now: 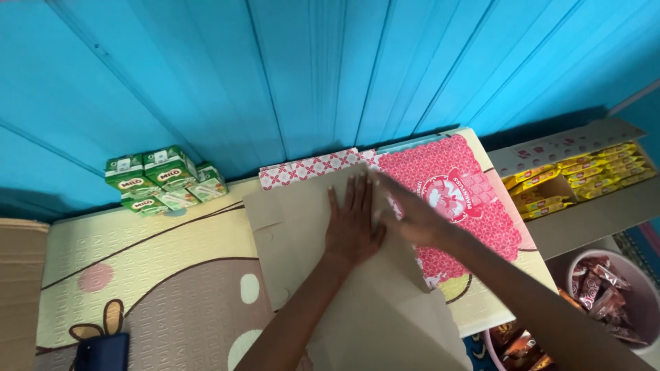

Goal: Folding and assembling a cardboard box with decorative paper while sitting on the floor.

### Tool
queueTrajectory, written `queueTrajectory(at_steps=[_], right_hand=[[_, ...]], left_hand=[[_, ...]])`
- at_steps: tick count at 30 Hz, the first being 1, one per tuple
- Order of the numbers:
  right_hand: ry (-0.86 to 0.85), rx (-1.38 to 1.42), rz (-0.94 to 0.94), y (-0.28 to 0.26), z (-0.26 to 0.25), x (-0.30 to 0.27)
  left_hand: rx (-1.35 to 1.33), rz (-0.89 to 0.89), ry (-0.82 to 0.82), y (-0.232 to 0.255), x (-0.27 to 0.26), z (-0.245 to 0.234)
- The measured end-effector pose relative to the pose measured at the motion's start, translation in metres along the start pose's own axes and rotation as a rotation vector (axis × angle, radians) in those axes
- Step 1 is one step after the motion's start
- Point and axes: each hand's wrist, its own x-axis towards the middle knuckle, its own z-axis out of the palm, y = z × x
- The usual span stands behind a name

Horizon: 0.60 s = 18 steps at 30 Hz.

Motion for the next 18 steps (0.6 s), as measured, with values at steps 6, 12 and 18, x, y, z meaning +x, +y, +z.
queueTrajectory(at_steps=[6,12,18], right_hand=[[-0.172,-0.111,0.026,-0.004,0.024,-0.003],[0.081,-0.046,0.132,0.094,-0.007,-0.027],[-0.007,-0.397,0.210,0.072,0.030,-0.076]], left_hand=[[0.204,0.011,-0.212,-0.001,0.005,-0.001],[-0.056,-0.016,-0.019,-0.003,0.005,0.008],[-0.077,-0.004,0.056,-0.002,0.003,0.004]])
